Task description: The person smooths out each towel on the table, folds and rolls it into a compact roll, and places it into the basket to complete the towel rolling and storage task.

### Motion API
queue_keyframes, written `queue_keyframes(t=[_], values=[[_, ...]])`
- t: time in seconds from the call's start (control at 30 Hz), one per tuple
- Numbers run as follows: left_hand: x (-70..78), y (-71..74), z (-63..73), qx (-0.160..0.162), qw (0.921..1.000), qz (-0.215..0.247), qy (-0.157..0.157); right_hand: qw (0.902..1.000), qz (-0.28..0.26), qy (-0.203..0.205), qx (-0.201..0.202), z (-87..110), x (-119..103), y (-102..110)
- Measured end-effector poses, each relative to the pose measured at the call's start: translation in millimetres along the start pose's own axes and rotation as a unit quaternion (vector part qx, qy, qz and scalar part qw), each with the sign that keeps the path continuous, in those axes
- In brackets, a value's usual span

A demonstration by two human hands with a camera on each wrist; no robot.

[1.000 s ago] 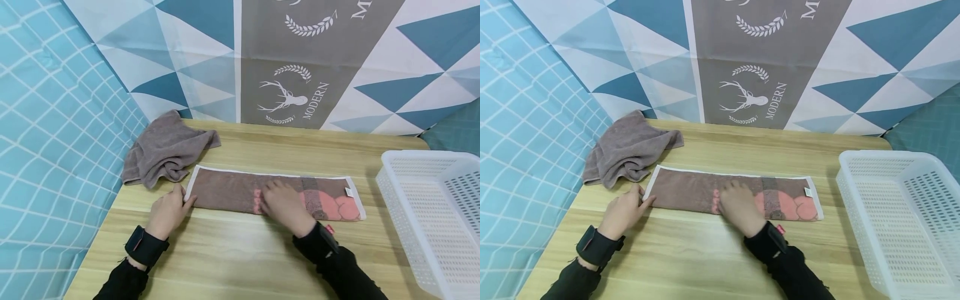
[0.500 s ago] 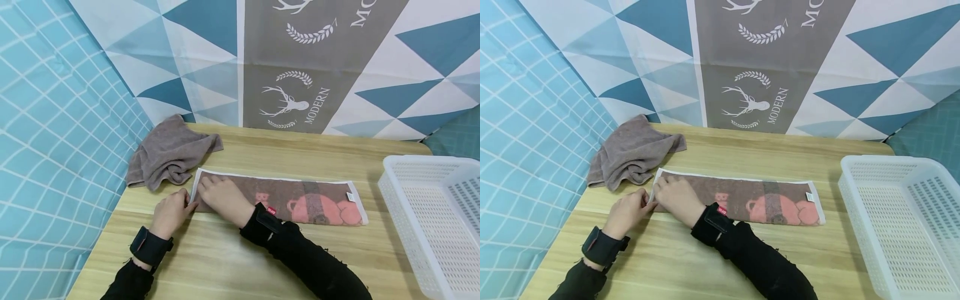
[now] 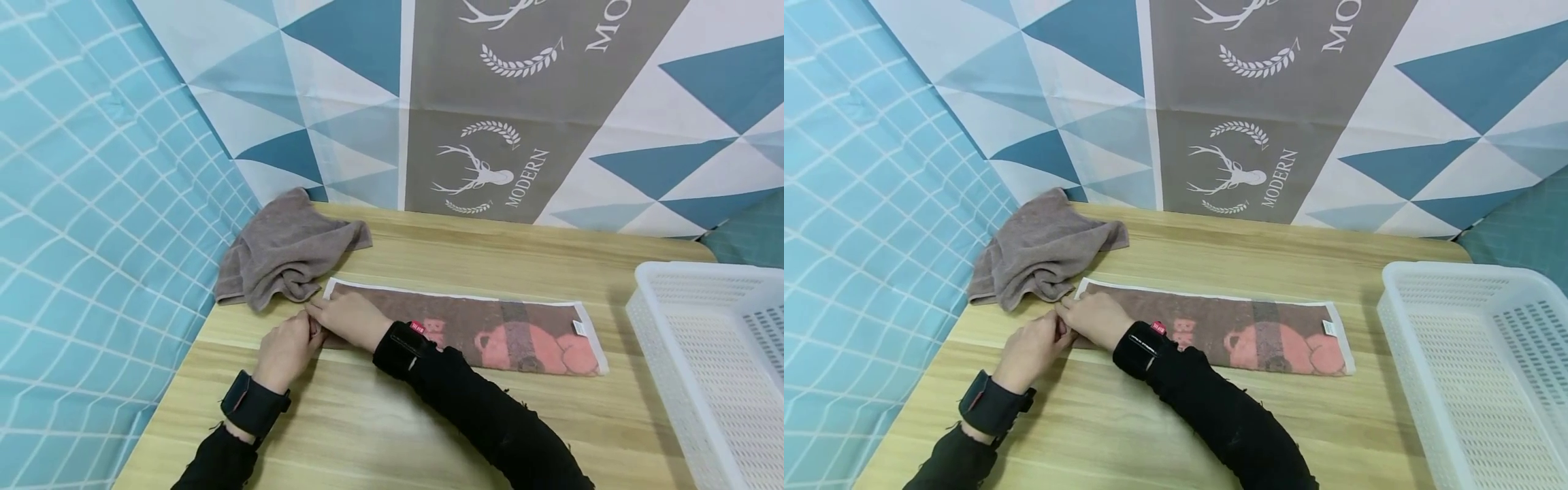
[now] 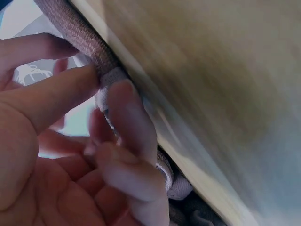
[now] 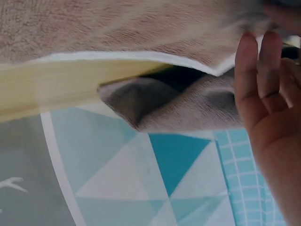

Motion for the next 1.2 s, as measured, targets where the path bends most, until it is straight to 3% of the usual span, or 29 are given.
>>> queue_keyframes(t=[0.17, 0.4, 0.5, 0.63, 0.73, 0.87, 1.0, 1.2], values=[[-3.3, -2.1, 1.5, -0.015, 0.9996, -0.018, 0.014, 0.9992, -0.015, 0.009, -0.037, -5.4, -0.2, -10.3], [8.1, -6.7, -2.5, -0.034, 0.999, 0.003, -0.029, 0.9969, 0.022, -0.01, -0.075, -7.0, 9.2, -10.6], [13.5, -5.2, -1.0, -0.023, 0.9981, 0.035, -0.046, 0.998, 0.036, -0.012, -0.049, -5.0, 16.2, -5.4], [23.4, 3.4, 4.3, 0.02, 0.9947, 0.069, -0.074, 0.999, 0.046, 0.0, -0.001, -0.5, 25.5, -0.1], [36.4, 10.8, 8.7, 0.052, 0.99, 0.073, -0.109, 0.998, 0.053, 0.005, 0.035, 3.5, 33.4, 3.2], [59.0, 12.2, 11.3, 0.065, 0.9804, 0.066, -0.174, 0.9949, 0.067, 0.001, 0.075, 9.2, 44.6, 7.6], [75.6, 7.2, 11.4, 0.062, 0.9717, 0.05, -0.222, 0.9936, 0.071, -0.002, 0.087, 16.0, 51.4, 8.0], [83.4, 1.6, 13.7, 0.07, 0.9662, 0.029, -0.247, 0.9949, 0.066, -0.01, 0.076, 24.6, 54.3, 1.6]])
Point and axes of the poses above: each hand's wrist, its own z-axis away from the middle knuckle, its own y-axis out of the back of the hand, x = y × z, the point moved 9 cm from there along -z, towards the middle knuckle, and after that the axes turned 4 degrees about x, right-handed, at the moved point
